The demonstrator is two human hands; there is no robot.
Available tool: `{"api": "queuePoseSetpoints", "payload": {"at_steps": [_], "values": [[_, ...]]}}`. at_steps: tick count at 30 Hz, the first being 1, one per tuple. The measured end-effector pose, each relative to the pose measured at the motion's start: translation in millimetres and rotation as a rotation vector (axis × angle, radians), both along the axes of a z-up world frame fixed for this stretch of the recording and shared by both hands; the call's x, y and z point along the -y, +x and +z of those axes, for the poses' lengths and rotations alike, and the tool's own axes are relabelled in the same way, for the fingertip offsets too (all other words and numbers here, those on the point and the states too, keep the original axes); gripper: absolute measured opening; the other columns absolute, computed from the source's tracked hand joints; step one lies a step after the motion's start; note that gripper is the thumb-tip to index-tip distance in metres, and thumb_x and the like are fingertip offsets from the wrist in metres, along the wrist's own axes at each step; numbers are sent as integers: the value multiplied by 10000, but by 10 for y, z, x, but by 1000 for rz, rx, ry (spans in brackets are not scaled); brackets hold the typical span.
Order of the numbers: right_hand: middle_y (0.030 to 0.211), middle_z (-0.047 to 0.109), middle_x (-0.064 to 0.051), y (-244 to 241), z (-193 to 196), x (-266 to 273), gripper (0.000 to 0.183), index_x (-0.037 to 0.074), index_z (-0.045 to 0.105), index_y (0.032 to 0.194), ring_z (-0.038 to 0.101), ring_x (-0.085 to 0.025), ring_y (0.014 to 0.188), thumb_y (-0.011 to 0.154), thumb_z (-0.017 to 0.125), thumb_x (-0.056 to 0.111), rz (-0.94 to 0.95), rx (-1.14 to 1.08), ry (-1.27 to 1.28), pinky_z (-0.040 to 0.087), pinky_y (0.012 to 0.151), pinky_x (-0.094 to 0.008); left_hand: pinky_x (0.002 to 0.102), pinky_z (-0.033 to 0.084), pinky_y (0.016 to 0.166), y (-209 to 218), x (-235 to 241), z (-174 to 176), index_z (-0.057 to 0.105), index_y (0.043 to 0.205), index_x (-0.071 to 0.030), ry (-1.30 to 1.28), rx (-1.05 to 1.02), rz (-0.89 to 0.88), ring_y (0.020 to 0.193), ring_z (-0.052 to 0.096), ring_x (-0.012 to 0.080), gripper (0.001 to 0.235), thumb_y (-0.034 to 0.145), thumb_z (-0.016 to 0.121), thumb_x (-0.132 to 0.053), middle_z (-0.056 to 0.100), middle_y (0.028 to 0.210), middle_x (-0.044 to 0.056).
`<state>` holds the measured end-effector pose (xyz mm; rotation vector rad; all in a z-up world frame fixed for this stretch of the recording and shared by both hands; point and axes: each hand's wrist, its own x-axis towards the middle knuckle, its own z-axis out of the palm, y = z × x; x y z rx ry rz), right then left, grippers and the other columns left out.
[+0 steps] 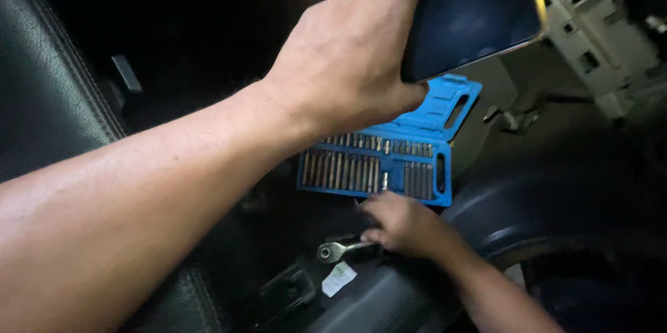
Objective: The person uses a smartphone flashlight to illuminate the area under the dashboard while selecting socket bits from a blue case and using a ratchet to work on fasteners inside the exposed dashboard cavity.
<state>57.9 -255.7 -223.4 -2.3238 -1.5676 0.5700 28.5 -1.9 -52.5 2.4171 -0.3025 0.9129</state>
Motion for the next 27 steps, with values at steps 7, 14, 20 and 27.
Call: {"api": "queuePoseSetpoints", "payload": {"at_steps": [7,14,20,27], "values": [[1197,630,-173,-531,-492,-180,401,70,599,1190,590,-348,1169,828,713,199,82,100,-427,408,1027,-513,491,570,879,35,0,-57,389,1377,-41,45,114,-8,1133,626,429,878,717,906,-303,604,1223,243],[1173,632,-230,-302,-568,89,418,21,603,1153,622,-444,1068,743,684,39,-154,107,233,504,900,-495,504,536,904,-36,37,128,335,1455,-1,2,25,1,1110,616,434,984,702,887,-310,600,1198,236],[1126,701,-135,459,270,233,474,72,585,1286,699,-290,1056,821,667,30,-394,170,645,541,888,-409,482,521,894,-85,91,423,326,1436,-5,-11,-214,86,1112,605,415,1037,624,889,-317,585,1179,221],[902,601,-38,1683,1217,-43,404,199,474,1377,579,-155,794,1003,626,203,-579,-514,1296,511,772,-334,460,516,929,-166,167,588,315,1478,-46,-58,-370,139,1138,602,386,1067,623,884,-330,577,1215,199]]}}
